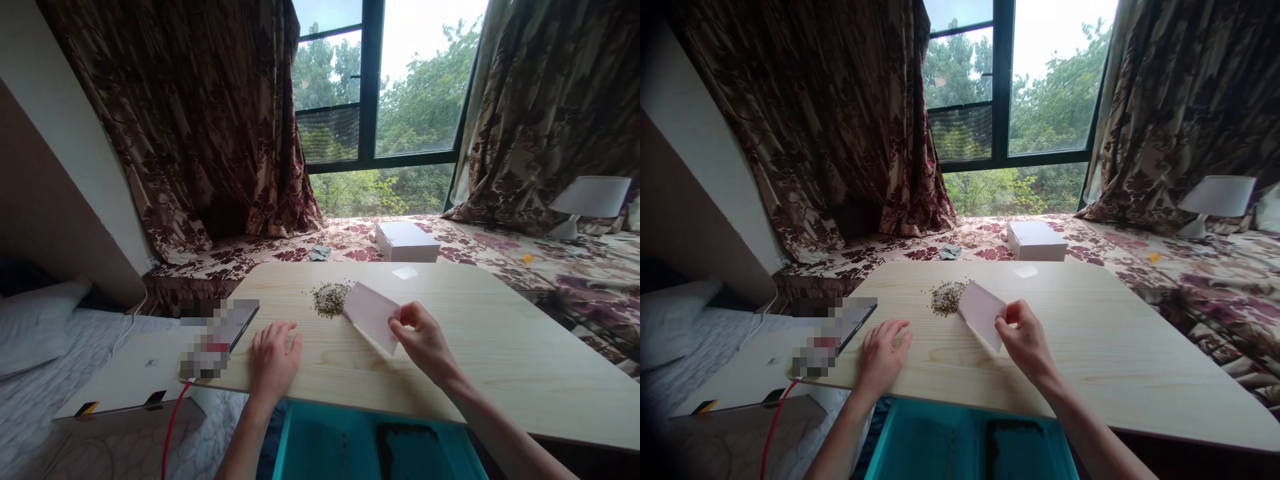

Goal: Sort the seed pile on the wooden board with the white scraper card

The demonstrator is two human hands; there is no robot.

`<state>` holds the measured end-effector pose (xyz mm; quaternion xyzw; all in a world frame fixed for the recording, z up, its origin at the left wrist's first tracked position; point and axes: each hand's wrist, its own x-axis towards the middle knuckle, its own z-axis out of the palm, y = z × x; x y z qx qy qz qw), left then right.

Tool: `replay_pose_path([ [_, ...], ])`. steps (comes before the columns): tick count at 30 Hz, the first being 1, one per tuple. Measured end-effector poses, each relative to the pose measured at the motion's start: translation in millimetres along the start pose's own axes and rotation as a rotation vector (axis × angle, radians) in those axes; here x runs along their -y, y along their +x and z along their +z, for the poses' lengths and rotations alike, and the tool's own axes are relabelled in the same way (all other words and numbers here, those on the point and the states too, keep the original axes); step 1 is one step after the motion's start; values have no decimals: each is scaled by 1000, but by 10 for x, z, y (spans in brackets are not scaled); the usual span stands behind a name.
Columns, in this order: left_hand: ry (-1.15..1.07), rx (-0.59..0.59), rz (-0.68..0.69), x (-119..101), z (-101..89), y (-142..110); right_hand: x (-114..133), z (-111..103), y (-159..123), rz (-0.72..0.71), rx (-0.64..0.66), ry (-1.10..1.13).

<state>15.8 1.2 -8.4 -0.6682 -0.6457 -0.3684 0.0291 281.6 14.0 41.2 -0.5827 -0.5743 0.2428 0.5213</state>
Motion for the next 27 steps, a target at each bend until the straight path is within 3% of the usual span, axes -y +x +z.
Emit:
replay_pose_path([
  [6, 77, 23, 32, -5, -6, -10, -27, -262, 187, 69, 12, 222],
  [11, 84, 40, 42, -6, -10, -12, -259, -431, 462, 159, -64, 284],
  [17, 94, 51, 55, -21, -23, -15, -540, -451, 507, 213, -187, 289],
  [27, 93, 60, 30, -20, -23, -19, -532, -448, 463, 216, -177, 166],
])
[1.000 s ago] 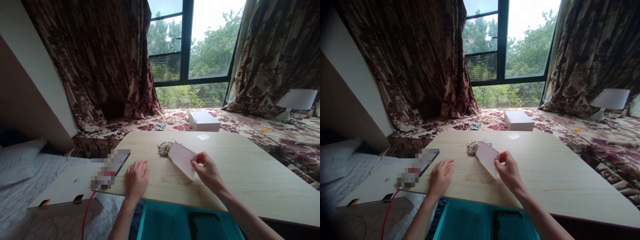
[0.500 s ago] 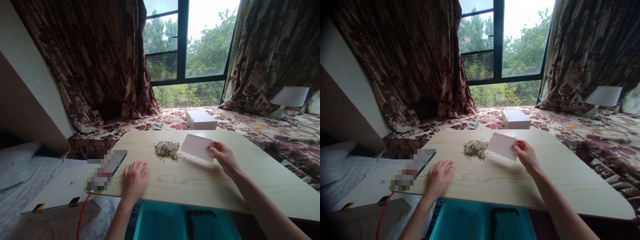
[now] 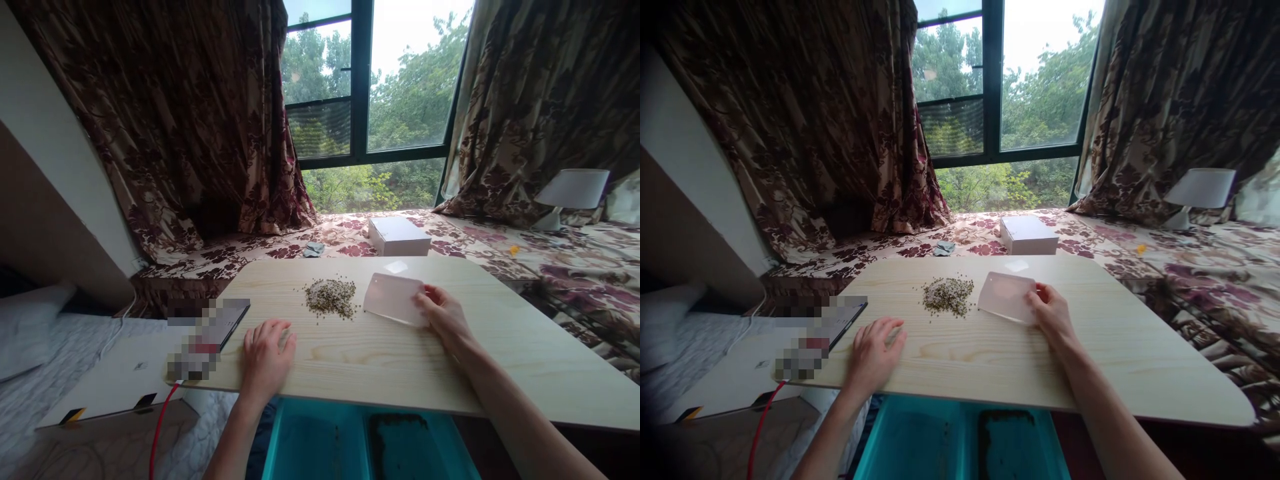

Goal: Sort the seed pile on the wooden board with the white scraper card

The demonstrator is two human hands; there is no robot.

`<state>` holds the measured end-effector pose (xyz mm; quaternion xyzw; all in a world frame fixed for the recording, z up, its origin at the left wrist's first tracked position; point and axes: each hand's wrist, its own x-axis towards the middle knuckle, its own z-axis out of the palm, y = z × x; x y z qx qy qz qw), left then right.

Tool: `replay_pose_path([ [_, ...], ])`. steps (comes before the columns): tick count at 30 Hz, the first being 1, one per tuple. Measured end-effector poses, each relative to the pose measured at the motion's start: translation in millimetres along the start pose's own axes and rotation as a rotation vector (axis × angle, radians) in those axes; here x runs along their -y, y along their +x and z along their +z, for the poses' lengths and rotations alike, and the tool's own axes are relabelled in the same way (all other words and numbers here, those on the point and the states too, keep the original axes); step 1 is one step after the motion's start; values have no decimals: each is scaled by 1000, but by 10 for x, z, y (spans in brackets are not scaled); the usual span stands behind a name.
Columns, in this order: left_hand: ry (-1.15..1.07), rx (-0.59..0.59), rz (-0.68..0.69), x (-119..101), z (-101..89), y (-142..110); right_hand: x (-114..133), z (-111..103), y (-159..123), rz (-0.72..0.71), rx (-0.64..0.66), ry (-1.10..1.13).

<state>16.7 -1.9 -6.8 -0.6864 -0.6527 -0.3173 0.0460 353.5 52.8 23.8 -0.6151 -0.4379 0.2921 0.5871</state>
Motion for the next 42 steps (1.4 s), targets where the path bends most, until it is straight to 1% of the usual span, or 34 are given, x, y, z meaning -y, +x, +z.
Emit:
replay_pose_path([
  [3, -2, -2, -3, -1, 1, -1, -13, 32, 17, -45, -26, 1],
  [6, -1, -1, -5, -1, 2, -2, -17, 71, 22, -66, -13, -2],
  [11, 6, -2, -1, 1, 6, -3, -16, 64, 13, -60, 23, -16],
  [15, 8, -10, 0, 1, 5, -2, -13, 47, 6, -46, 2, -14],
  [18, 7, -13, 5, 6, 9, -1, 4, 73, -12, -53, -3, 7],
  [24, 6, -12, -1, 9, 16, -3, 36, 142, -43, -73, 82, 45],
  [34, -2, -15, -11, 10, 19, -8, 25, 129, -73, -88, 139, 51],
  [36, -4, -20, -10, 13, 24, -8, 39, 111, -86, -91, 127, 49],
  [40, 0, -17, 0, 19, 26, -5, 72, 76, -101, -84, 51, 32],
  [42, 4, -16, 2, 19, 24, -3, 86, 65, -109, -74, 36, 16],
])
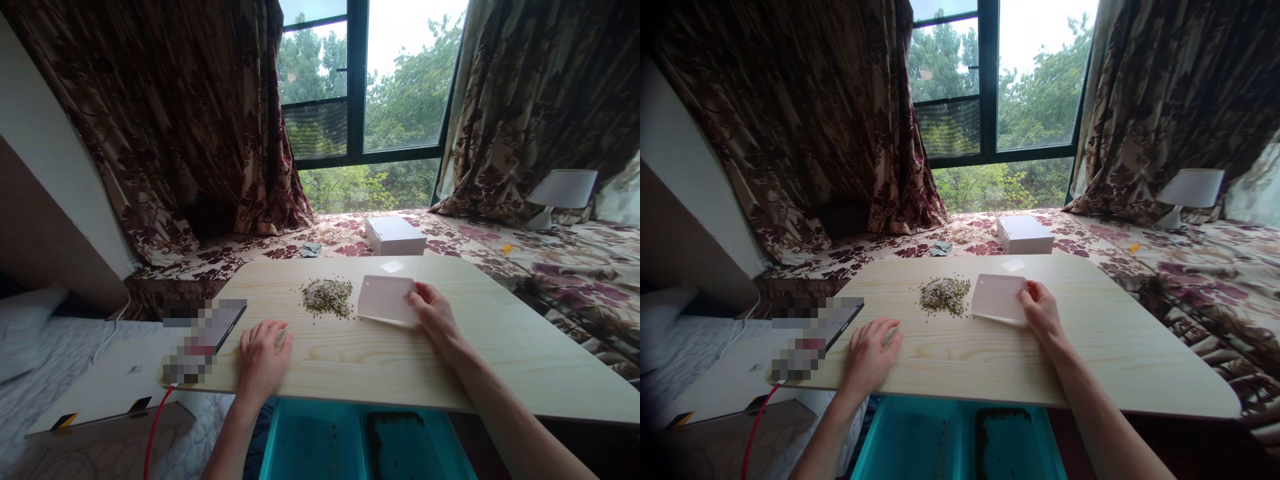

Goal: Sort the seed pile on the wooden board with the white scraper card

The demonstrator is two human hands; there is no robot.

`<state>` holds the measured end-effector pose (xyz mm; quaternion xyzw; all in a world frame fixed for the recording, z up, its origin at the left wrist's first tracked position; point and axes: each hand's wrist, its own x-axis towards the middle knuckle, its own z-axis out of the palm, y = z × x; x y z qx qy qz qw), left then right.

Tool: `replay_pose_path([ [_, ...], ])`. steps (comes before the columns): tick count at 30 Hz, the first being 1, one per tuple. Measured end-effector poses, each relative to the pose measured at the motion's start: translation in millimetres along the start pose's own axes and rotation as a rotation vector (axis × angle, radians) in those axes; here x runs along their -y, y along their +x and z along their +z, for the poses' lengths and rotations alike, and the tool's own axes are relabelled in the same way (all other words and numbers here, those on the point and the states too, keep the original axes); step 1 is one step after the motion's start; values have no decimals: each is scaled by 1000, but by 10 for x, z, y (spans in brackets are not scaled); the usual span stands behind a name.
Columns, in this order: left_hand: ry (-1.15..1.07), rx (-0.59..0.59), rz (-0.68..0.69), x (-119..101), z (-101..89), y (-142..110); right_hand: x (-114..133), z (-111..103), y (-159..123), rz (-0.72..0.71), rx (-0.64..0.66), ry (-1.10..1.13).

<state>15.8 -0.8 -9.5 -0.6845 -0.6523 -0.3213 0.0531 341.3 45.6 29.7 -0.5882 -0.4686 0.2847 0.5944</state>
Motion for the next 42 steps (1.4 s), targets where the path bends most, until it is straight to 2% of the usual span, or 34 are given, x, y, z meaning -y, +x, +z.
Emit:
replay_pose_path([
  [12, -4, 4, -9, -9, -4, -2, -46, 52, 21, -37, 41, -7],
  [22, -6, 17, -16, -14, -9, -2, -47, 94, 30, 9, 104, 40],
  [29, 6, 19, -7, -8, -8, -1, -33, 74, 6, 20, 199, 31],
  [32, 13, 19, -6, -6, -8, 2, 0, 4, -17, 41, 301, 10],
  [39, 15, 11, 0, -3, -2, 1, 193, -228, -89, 134, 672, -43],
  [42, 18, 0, 2, -3, 0, -2, 269, -285, -123, 164, 762, -28],
])
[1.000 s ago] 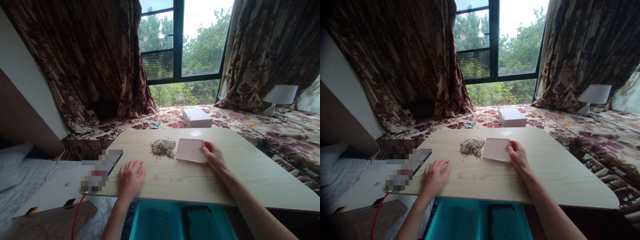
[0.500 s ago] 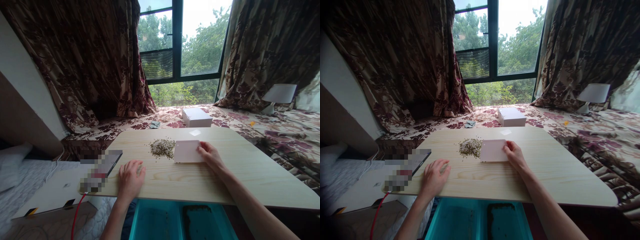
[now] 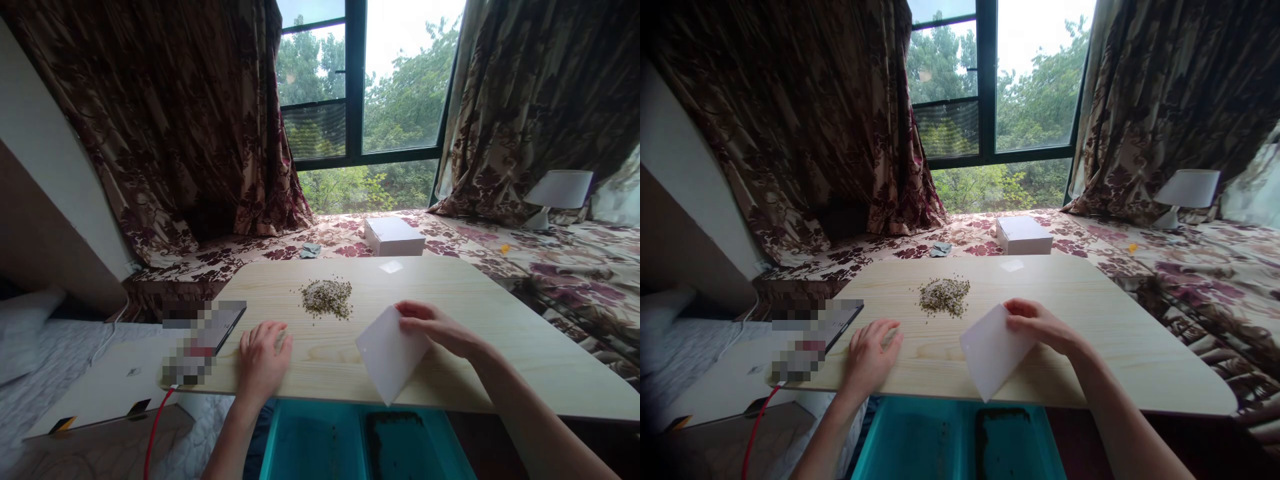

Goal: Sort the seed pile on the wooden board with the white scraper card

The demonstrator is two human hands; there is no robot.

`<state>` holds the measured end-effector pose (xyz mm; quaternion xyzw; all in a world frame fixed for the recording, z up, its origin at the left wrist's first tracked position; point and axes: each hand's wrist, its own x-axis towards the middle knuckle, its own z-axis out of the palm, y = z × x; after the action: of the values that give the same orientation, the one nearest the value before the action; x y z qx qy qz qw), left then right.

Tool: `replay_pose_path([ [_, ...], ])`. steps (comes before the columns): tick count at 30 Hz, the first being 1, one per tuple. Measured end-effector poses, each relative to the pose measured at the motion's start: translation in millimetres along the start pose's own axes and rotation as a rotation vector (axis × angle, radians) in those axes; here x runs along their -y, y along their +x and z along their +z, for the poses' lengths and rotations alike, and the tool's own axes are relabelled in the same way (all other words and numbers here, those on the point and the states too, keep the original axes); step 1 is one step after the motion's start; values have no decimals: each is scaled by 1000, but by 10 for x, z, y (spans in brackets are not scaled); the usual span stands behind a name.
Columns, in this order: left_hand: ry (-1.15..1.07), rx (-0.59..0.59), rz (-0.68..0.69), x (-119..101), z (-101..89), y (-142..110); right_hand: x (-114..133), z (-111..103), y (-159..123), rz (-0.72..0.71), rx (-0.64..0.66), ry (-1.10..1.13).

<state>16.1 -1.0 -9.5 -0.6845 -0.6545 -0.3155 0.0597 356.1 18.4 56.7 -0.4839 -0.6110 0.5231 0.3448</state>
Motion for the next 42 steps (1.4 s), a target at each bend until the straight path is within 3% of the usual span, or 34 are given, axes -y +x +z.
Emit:
replay_pose_path([
  [3, 1, -11, 6, -3, -3, 1, 6, 17, 27, -51, -74, 29],
  [8, -3, -4, 21, -1, -8, 9, -128, 113, 245, -172, -500, 131],
  [11, 5, -23, 35, 8, -2, 11, -206, 165, 324, -207, -601, 136],
  [18, 5, -58, 54, 17, 8, 5, -241, 216, 348, -248, -664, 108],
  [30, 7, -36, 40, 0, 7, -7, -239, 261, 379, -256, -607, 79],
  [42, 2, -32, 34, 11, 7, -2, -214, 254, 342, -248, -647, 39],
])
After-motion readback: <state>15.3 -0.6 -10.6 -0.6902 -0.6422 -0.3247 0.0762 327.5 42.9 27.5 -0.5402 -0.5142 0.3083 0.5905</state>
